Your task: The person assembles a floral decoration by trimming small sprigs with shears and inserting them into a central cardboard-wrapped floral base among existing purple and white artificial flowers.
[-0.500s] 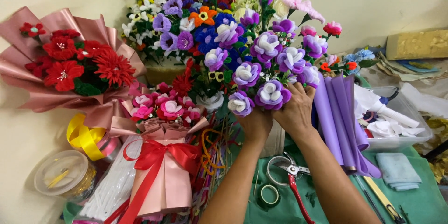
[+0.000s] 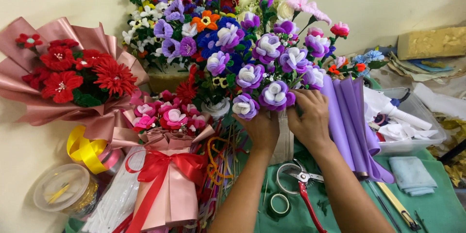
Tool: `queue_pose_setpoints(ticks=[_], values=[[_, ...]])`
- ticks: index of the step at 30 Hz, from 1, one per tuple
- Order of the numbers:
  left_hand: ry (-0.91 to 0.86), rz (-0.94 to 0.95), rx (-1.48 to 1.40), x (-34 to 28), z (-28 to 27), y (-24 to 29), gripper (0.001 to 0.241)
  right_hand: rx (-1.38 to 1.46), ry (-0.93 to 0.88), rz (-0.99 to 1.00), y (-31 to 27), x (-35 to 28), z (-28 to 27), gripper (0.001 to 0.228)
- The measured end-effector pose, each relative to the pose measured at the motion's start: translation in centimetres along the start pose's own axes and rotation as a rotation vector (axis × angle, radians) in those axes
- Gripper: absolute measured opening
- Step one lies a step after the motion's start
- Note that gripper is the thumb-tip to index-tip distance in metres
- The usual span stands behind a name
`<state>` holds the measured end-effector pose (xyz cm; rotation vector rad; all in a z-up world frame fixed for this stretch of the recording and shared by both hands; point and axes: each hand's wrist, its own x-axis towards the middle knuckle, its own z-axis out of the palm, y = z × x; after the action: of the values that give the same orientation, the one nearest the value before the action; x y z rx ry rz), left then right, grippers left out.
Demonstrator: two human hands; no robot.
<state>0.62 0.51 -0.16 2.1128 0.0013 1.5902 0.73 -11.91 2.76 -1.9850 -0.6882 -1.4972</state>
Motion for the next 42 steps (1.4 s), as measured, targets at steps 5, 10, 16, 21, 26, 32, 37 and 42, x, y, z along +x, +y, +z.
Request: queue_pose_setpoints(ticks=[5, 10, 16, 21, 26, 32, 37, 42], values=[[-0.153, -0.179, -0.373, 0.9, -3.2, 1.6, 0.017, 0.129, 0.124, 0.015, -3.2, 1.8, -2.7, 0.023], [-0.132, -0.193, -0.241, -6.9, 10.1, -6.1, 0.023, 0.074, 0.07, -0.214, -4.9, 2.7, -1.3, 0.026], [-0.208, -0.187, -0.225, -2.7, 2.2, -0.7, 0.029, 0.088, 0.114, -0.202, -4.1, 0.8, -1.3, 0.017], [-0.165, -0.262, -0.377, -3.0, 2.5, -0.9, 0.035, 0.136, 0.111, -0.166, -4.0, 1.2, -1.4, 0.024], [-0.147, -0.286, -0.515, -3.1, 2.2, -1.0, 0.039, 0.039, 0.003, -0.184, -3.2, 1.9, -1.9, 0.039], [-0.089, -0.066, -0.12, -3.8, 4.3, -2.9, 0.039, 0.027, -0.002, -0.177, -2.7, 2.0, -2.6, 0.03], [-0.135, -0.114, -0.337, -2.0, 1.0, -1.3, 0.033, 0.057, -0.007, -0.172, -1.9, 1.8, -2.4, 0.02], [-0.101, -0.078, -0.274, -4.5, 5.9, -3.7, 0.019, 0.058, -0.014, -0.195, -2.0, 2.2, -2.4, 0.021]])
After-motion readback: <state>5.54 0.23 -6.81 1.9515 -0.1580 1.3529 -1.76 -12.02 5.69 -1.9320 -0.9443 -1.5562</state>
